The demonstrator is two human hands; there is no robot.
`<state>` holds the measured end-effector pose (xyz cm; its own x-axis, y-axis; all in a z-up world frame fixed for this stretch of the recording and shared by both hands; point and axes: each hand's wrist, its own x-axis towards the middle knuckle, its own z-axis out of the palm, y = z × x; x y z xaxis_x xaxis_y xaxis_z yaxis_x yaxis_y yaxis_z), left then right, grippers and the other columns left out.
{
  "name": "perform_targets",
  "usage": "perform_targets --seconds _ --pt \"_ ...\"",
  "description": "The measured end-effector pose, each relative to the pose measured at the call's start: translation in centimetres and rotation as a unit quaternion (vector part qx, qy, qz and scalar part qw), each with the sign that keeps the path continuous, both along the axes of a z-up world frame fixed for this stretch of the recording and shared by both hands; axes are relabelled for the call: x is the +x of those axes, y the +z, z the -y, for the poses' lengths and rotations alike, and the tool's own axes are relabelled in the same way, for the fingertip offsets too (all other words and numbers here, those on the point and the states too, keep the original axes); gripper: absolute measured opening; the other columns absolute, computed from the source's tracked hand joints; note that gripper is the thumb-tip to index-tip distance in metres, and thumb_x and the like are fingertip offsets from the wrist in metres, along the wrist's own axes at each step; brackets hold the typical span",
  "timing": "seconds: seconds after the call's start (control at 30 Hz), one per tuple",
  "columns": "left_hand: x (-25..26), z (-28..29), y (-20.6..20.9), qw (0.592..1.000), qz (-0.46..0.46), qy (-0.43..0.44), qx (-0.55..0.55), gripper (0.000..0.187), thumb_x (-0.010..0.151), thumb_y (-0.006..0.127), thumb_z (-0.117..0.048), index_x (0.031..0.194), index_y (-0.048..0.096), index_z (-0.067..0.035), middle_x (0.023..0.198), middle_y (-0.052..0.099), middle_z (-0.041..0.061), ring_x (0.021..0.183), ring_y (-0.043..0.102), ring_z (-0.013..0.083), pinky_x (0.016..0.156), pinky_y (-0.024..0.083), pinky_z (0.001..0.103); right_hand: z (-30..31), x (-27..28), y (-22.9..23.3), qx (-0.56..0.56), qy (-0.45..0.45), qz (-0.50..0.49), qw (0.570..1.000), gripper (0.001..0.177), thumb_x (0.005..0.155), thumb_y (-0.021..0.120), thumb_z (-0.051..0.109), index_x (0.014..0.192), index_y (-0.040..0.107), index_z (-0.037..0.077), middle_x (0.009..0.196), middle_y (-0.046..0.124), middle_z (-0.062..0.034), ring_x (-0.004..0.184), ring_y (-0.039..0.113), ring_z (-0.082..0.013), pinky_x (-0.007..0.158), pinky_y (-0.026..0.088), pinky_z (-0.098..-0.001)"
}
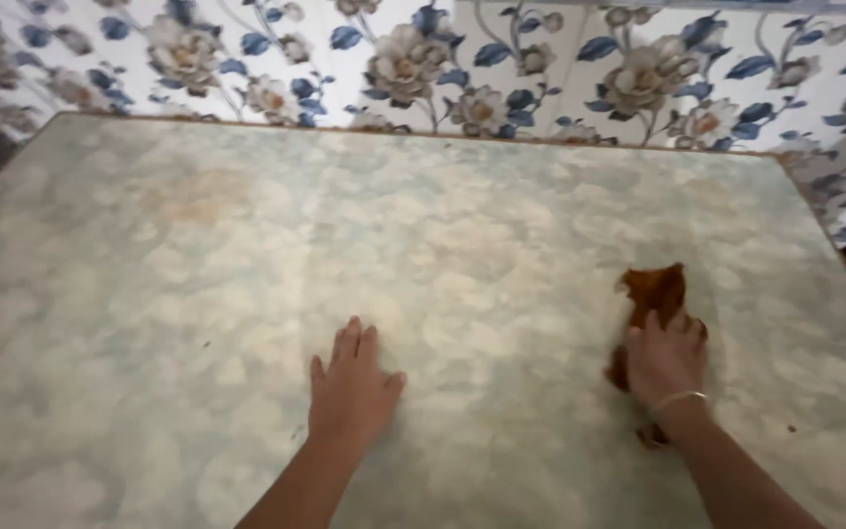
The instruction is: The person wipes a marble-topped table with an orange cloth, moving in circular and back-and-forth motions across the surface to remove small debris. The camera remains in a first-person view focused on the hands and table throughout.
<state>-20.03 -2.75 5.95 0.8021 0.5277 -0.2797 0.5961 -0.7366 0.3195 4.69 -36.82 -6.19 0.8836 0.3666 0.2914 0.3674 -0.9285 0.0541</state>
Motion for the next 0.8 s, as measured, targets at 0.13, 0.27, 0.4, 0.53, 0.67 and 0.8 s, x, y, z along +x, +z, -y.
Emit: perform_targets --seconds 0.13,0.27,0.4,0.53,0.67,0.8 --pt "-2.7 -0.7 0.0 1.000 -0.024 -0.007 0.003 0.082 0.091 0.070 -0.038 0.157 0.027 -0.013 0.169 0.015 0.008 0.154 0.021 0.0253 0.123 0.024 0.050 -14.2 -11.9 12.0 -0.177 0.047 -0.243 0.953 0.049 0.093 0.066 0.027 0.136 0.063 0.004 0.151 0.055 -0.0152 0.144 0.046 -0.0330 0.121 0.034 -0.0481" --pt "-3.2 -1.6 1.0 0.996 -0.090 -0.024 0.003 0.093 0.085 0.080 -0.038 0.157 0.027 -0.013 0.169 0.016 0.006 0.152 0.028 0.0243 0.121 0.032 0.044 -20.5 -19.4 11.3 -0.203 0.254 -0.229 0.918 0.076 0.097 0.059 0.030 0.158 0.023 0.000 0.167 0.012 -0.0235 0.154 0.006 -0.0410 0.124 0.005 -0.0503" --pt "-2.8 -1.7 3.3 0.988 -0.147 -0.050 0.016 0.098 0.080 0.086 -0.040 0.157 0.031 -0.015 0.169 0.023 0.003 0.143 0.045 0.0239 0.119 0.038 0.041 -19.9 -20.6 10.9 -0.080 0.335 -0.277 0.897 0.059 0.105 0.040 0.035 0.155 0.022 0.008 0.167 0.004 -0.0171 0.153 0.000 -0.0371 0.119 0.004 -0.0543" --pt "-2.5 -2.5 0.7 0.987 -0.140 -0.067 0.038 0.098 0.075 0.091 -0.041 0.152 0.037 -0.013 0.165 0.031 0.004 0.139 0.049 0.0238 0.115 0.041 0.041 -12.8 -15.4 13.1 -0.157 0.202 -0.305 0.918 0.070 0.101 0.046 0.037 0.158 0.017 0.010 0.169 0.001 -0.0111 0.155 -0.004 -0.0322 0.121 0.008 -0.0539" --pt "-2.2 -2.3 1.3 0.990 -0.119 -0.057 0.050 0.089 0.071 0.094 -0.040 0.141 0.049 -0.008 0.139 0.059 0.009 0.126 0.060 0.0248 0.107 0.048 0.040 0.1 -7.7 7.3 -0.061 0.022 -0.164 0.984 0.063 0.096 0.051 0.036 0.151 0.040 0.008 0.157 0.035 -0.0150 0.145 0.031 -0.0357 0.111 0.034 -0.0599" --pt "-1.2 -1.6 3.5 0.984 -0.165 -0.047 0.047 0.066 0.073 0.094 -0.037 0.124 0.063 -0.007 0.123 0.070 0.010 0.113 0.069 0.0272 0.095 0.055 0.039 6.9 -5.1 0.6 -0.049 -0.063 0.005 0.997 0.069 0.094 0.045 0.045 0.149 0.041 0.005 0.155 0.033 -0.0267 0.142 0.030 -0.0490 0.103 0.033 -0.0728"
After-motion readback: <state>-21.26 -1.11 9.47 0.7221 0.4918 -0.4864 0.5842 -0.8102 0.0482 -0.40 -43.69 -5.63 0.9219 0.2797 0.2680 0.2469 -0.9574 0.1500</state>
